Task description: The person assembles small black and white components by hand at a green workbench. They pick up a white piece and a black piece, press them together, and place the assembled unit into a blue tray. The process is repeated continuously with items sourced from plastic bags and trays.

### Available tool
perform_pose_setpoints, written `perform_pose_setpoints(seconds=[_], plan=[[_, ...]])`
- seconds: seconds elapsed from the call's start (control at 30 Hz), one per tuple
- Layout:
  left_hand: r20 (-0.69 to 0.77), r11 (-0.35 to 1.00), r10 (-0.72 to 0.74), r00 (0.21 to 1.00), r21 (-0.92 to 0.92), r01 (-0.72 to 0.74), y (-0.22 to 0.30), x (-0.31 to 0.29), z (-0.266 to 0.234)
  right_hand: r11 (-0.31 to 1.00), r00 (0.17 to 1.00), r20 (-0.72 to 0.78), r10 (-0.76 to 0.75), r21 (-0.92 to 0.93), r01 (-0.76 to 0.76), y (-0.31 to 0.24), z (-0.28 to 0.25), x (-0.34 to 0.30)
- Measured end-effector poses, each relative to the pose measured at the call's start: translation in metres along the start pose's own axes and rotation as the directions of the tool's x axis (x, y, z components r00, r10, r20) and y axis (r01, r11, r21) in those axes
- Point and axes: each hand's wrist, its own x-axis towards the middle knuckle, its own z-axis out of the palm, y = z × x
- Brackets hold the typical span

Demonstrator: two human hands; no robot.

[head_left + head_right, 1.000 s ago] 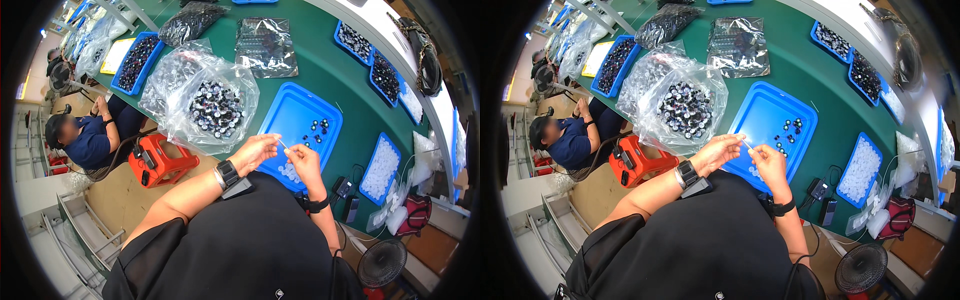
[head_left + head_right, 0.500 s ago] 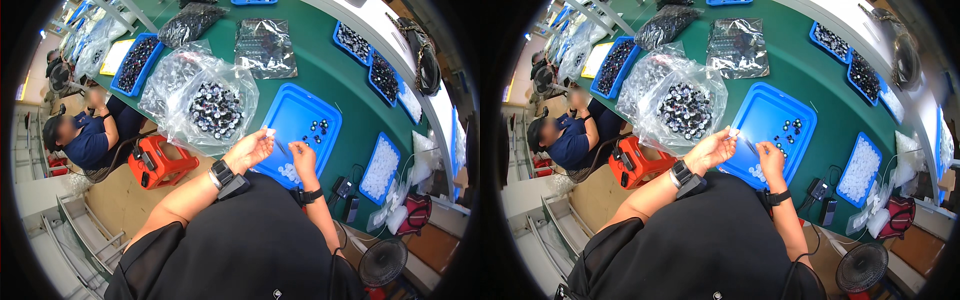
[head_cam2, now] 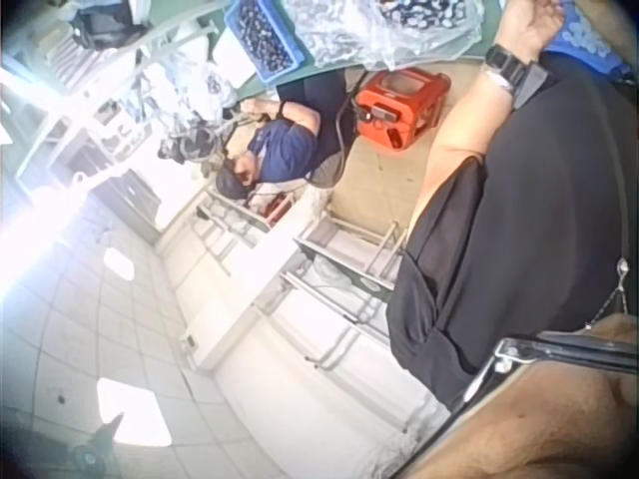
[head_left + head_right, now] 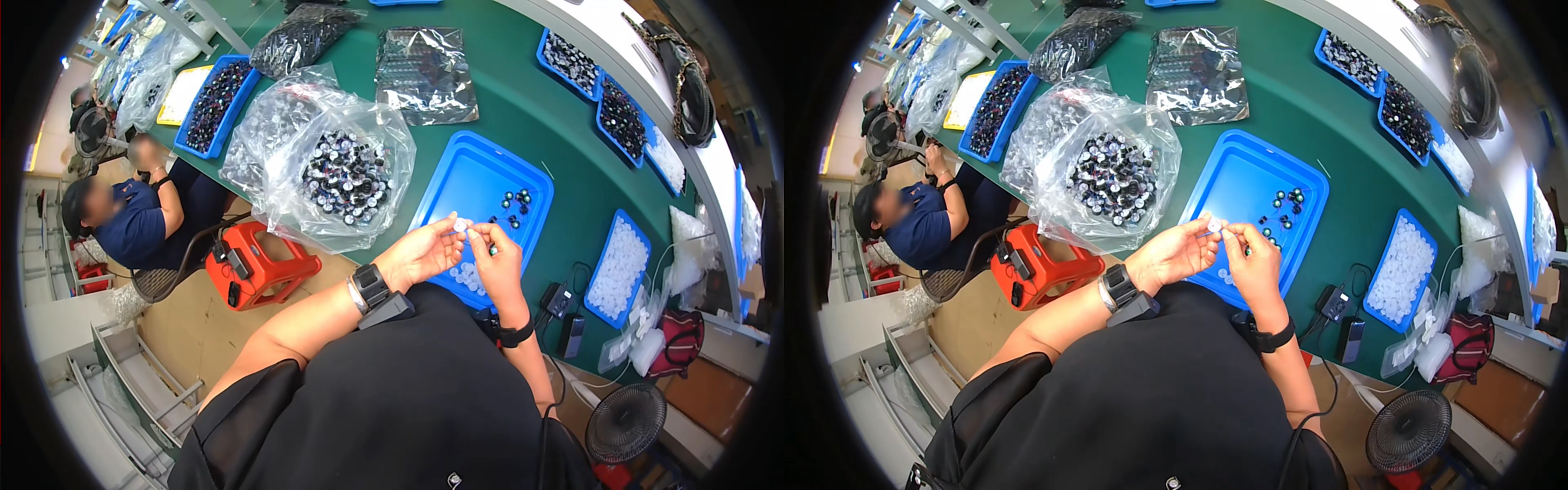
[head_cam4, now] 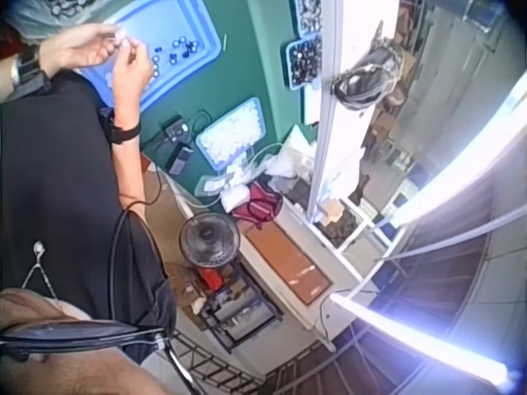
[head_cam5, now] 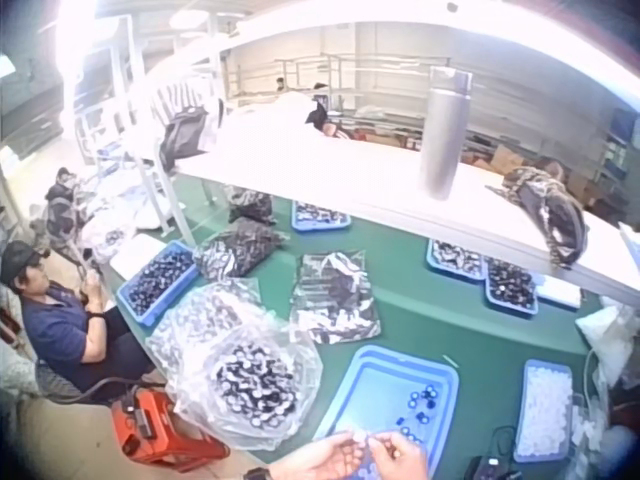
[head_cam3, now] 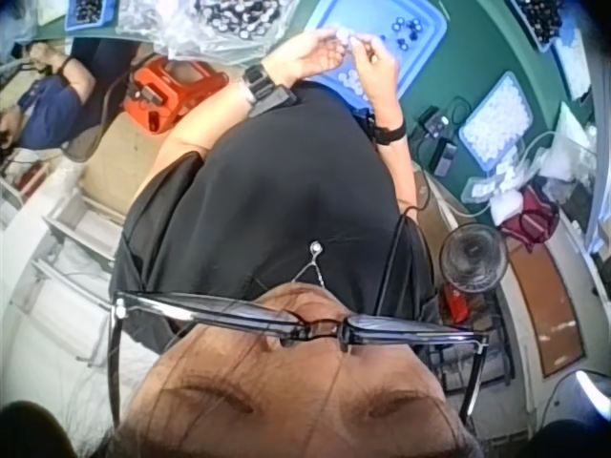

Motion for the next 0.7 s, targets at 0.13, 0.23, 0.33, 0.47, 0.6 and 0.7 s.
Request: perform_pose_setpoints(seconds=[0.13,0.23,0.33,0.47,0.6,0.7], plan=[[0.018,1.000,-0.006,1.000,0.009,0.006,-0.0014,-0.0002,0.0013,0.985,0.994,-0.025,-0.110,-0.133,0.106,0.0029,-0.0030,-0.0010],[0.016,1.000,-0.005,1.000,0.019,0.004,-0.0014,0.0018,-0.0014,0.974,0.989,-0.063,-0.131,-0.196,0.116,-0.0006,-0.0038,-0.0014],[0.015,1.000,-0.006,1.000,0.020,0.005,-0.0015,0.0031,-0.0028,0.972,0.992,-0.079,-0.097,-0.222,0.077,-0.0037,-0.0042,-0.0023],[0.015,0.999,-0.007,1.000,0.032,0.006,-0.0022,0.0046,-0.0041,0.973,0.993,-0.098,-0.073,-0.223,0.050,-0.0033,-0.0032,-0.0026],[-0.001,0.997,0.012,1.000,0.073,-0.011,-0.0032,0.0060,-0.0028,0.970,0.991,-0.072,-0.110,-0.226,0.091,-0.0014,-0.0026,-0.0007],[-0.022,0.993,0.023,0.999,0.116,-0.020,-0.0041,0.0058,-0.0018,0.967,0.990,-0.086,-0.111,-0.238,0.088,0.0008,-0.0010,0.0008]])
